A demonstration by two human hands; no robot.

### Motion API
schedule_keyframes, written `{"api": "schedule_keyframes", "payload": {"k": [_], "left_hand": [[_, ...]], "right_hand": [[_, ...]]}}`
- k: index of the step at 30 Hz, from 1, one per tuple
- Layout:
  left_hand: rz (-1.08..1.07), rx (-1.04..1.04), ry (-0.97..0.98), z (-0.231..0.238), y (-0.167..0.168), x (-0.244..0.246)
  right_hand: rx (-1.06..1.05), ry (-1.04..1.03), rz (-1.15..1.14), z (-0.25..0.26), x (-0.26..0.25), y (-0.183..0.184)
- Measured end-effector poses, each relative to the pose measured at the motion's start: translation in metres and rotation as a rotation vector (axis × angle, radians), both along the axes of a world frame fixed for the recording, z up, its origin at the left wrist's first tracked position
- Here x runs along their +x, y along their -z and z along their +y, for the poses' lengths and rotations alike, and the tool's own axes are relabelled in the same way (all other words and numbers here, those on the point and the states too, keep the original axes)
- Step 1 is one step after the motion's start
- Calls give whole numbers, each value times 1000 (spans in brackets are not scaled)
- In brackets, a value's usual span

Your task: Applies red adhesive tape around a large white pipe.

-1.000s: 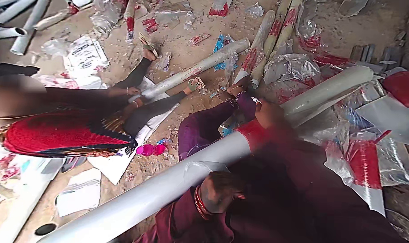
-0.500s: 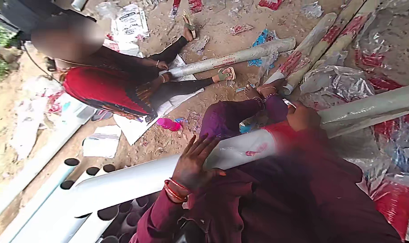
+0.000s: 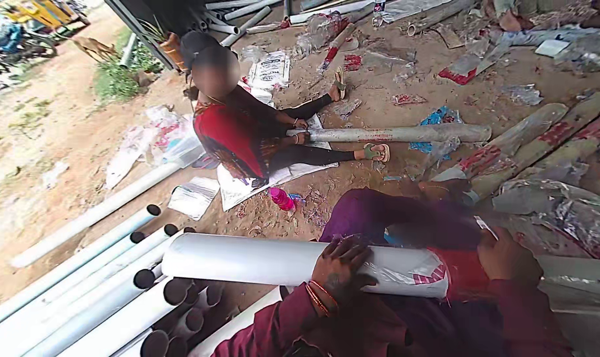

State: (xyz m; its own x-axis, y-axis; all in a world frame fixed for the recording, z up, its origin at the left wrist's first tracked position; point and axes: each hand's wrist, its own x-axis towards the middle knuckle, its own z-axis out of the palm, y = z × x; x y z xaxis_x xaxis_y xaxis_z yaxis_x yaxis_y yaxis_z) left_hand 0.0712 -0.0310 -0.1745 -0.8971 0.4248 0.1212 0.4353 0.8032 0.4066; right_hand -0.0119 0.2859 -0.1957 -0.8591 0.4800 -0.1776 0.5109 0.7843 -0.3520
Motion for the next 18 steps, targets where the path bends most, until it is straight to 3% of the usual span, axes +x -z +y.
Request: {"api": "schedule_keyframes", "payload": {"k": [3, 5, 18], "left_hand": [[404, 166, 98, -8, 27, 3], [519, 266, 174, -10, 31, 2], [708, 362, 377, 1, 17, -46]], "right_hand": [[-1, -4, 41, 0, 5, 3], [-3, -6, 96, 2, 8, 7], [13, 88, -70, 10, -20, 3]]}}
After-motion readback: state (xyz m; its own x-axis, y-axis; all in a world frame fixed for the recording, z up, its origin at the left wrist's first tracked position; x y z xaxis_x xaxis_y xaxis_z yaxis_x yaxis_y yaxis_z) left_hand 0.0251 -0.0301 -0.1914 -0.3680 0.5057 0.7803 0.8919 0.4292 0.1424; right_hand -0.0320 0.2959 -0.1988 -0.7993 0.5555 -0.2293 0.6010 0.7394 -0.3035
